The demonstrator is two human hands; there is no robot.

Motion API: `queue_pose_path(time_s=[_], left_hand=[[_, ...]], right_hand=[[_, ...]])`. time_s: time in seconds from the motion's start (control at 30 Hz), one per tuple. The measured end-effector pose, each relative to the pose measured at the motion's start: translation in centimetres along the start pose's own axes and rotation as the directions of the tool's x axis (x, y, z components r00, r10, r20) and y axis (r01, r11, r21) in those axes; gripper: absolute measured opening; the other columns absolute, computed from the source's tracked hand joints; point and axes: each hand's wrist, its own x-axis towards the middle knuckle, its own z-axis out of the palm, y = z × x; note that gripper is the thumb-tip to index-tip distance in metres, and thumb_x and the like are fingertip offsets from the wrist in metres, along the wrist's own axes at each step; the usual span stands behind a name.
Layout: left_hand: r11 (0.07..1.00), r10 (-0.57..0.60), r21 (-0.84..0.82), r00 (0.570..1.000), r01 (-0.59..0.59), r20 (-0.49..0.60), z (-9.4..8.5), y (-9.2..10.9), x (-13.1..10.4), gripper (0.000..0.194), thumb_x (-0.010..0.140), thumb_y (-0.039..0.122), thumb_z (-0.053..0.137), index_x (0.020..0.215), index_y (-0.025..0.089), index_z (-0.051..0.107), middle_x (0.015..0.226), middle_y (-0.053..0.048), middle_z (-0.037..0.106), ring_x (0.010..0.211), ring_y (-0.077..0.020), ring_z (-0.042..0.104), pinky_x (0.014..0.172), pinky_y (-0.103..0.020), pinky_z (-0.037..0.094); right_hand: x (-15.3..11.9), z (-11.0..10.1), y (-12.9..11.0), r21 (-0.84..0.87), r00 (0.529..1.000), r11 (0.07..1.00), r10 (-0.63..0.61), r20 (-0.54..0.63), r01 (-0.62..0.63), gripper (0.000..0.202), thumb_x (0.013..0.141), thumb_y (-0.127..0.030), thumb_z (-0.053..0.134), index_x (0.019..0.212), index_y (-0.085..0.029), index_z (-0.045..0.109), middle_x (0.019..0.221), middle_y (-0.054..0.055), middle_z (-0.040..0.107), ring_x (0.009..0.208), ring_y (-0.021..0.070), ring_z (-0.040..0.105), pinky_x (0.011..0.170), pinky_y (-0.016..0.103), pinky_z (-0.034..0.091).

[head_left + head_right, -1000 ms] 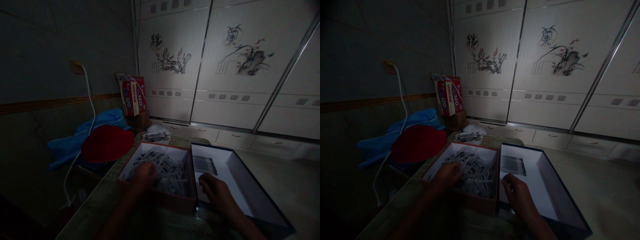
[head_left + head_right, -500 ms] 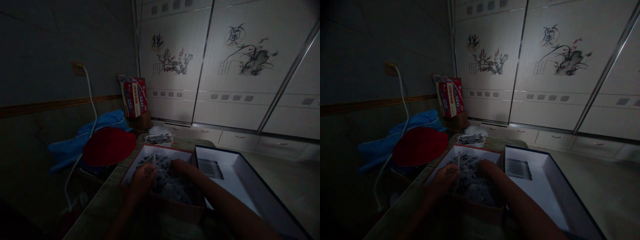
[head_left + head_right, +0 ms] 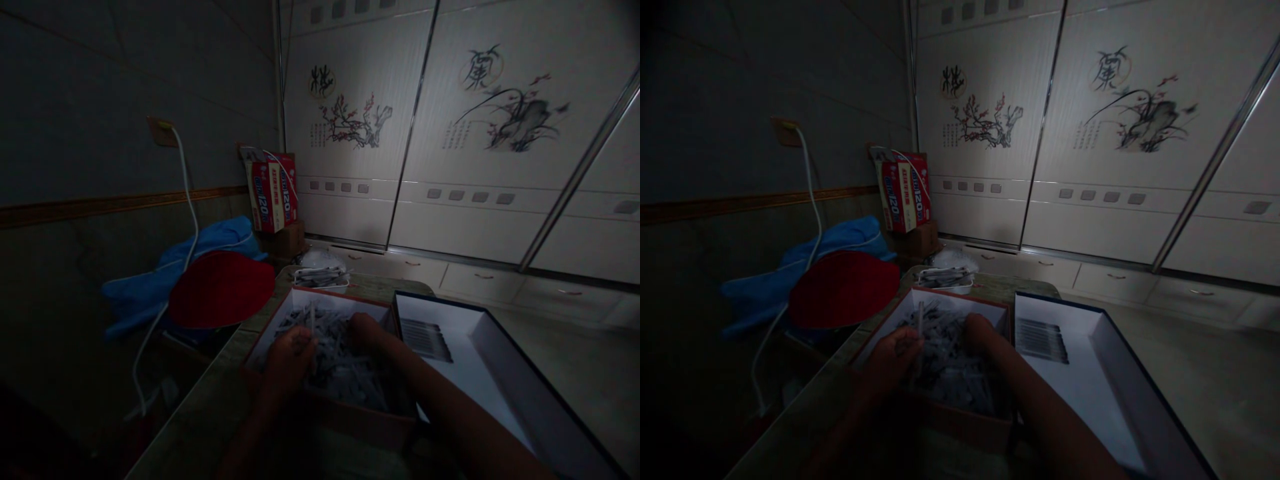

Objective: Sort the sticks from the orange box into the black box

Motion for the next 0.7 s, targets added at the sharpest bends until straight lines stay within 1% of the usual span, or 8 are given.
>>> queue_pose_path(time_s=[0.1,0.17,0.3,0.37,0.47,0.57,0.63,0.7], left_hand=[[0.997,-0.009,-0.071,0.999,0.006,-0.041,0.0,-0.2,0.1,0.017,0.071,0.034,0.056,0.074,0.018,0.054,0.058,0.004,0.057,0.049,-0.0119,0.054,0.046,-0.023,0.04],[0.989,-0.024,-0.147,0.995,0.01,-0.094,-0.1,-0.2,0.1,0.018,0.072,0.035,0.056,0.077,0.018,0.053,0.061,0.005,0.057,0.051,-0.0112,0.055,0.048,-0.022,0.041],[0.931,-0.042,-0.363,0.984,-0.025,-0.174,-0.1,0.3,-0.7,0.022,0.073,0.035,0.06,0.085,0.017,0.055,0.071,0.003,0.063,0.058,-0.0093,0.056,0.056,-0.02,0.044],[0.89,-0.036,-0.453,0.982,-0.053,-0.184,0.2,0.8,-1.5,0.022,0.074,0.034,0.062,0.087,0.017,0.057,0.075,0.002,0.065,0.06,-0.0075,0.056,0.059,-0.018,0.044],[0.784,-0.098,-0.621,0.984,-0.014,-0.146,1.1,1.2,-2.9,0.022,0.073,0.033,0.066,0.087,0.017,0.061,0.076,0.002,0.067,0.062,-0.0063,0.057,0.059,-0.016,0.044],[0.623,-0.179,-0.779,0.982,0.069,-0.057,2.4,1.2,-4.3,0.023,0.068,0.03,0.071,0.085,0.017,0.063,0.074,0.001,0.069,0.061,-0.0073,0.06,0.057,-0.016,0.047],[0.54,-0.216,-0.834,0.976,0.111,-0.01,3.1,1.2,-5.1,0.021,0.066,0.029,0.072,0.082,0.02,0.062,0.073,0.001,0.069,0.062,-0.0087,0.062,0.059,-0.017,0.049],[0.533,-0.255,-0.836,0.967,0.132,-0.01,3.7,1.2,-5.9,0.02,0.066,0.03,0.07,0.081,0.022,0.061,0.077,0.001,0.07,0.069,-0.0114,0.065,0.064,-0.02,0.052]], right_hand=[[-1.3,-1.7,-0.1,0.166,0.997,0.985,-0.026,-0.078,0.039,0.021,0.088,-0.03,0.056,0.104,-0.016,0.06,0.106,0.004,0.063,0.089,0.0174,0.062,0.077,0.036,0.052],[-2.6,-2.6,0.0,0.289,0.986,0.954,-0.03,-0.161,0.077,0.016,0.087,-0.028,0.058,0.095,-0.014,0.062,0.097,0.002,0.065,0.084,0.0155,0.062,0.074,0.035,0.052],[-6.4,-3.5,-0.3,0.515,0.942,0.843,0.031,-0.333,0.155,0.004,0.08,-0.018,0.057,0.078,-0.014,0.058,0.074,0.0,0.063,0.072,0.0137,0.062,0.067,0.027,0.049],[-8.7,-3.8,-0.9,0.598,0.92,0.777,0.064,-0.386,0.196,0.005,0.076,-0.02,0.056,0.077,-0.016,0.054,0.071,-0.001,0.061,0.07,0.0139,0.061,0.064,0.025,0.048],[-12.4,-3.8,-2.3,0.687,0.899,0.682,0.1,-0.427,0.251,0.014,0.076,-0.028,0.056,0.083,-0.019,0.049,0.075,-0.001,0.058,0.069,0.0133,0.06,0.062,0.024,0.048],[-16.1,-3.2,-3.7,0.755,0.878,0.61,0.194,-0.438,0.242,0.019,0.079,-0.036,0.055,0.087,-0.019,0.053,0.073,-0.001,0.057,0.067,0.0132,0.057,0.059,0.022,0.045],[-18.3,-2.2,-4.4,0.762,0.872,0.617,0.243,-0.426,0.2,0.024,0.081,-0.043,0.053,0.083,-0.019,0.058,0.069,-0.001,0.057,0.063,0.0135,0.055,0.054,0.021,0.043],[-20.1,-1.0,-4.8,0.723,0.879,0.671,0.234,-0.417,0.164,0.03,0.083,-0.047,0.05,0.081,-0.019,0.06,0.064,-0.001,0.056,0.056,0.0129,0.053,0.048,0.02,0.041]])
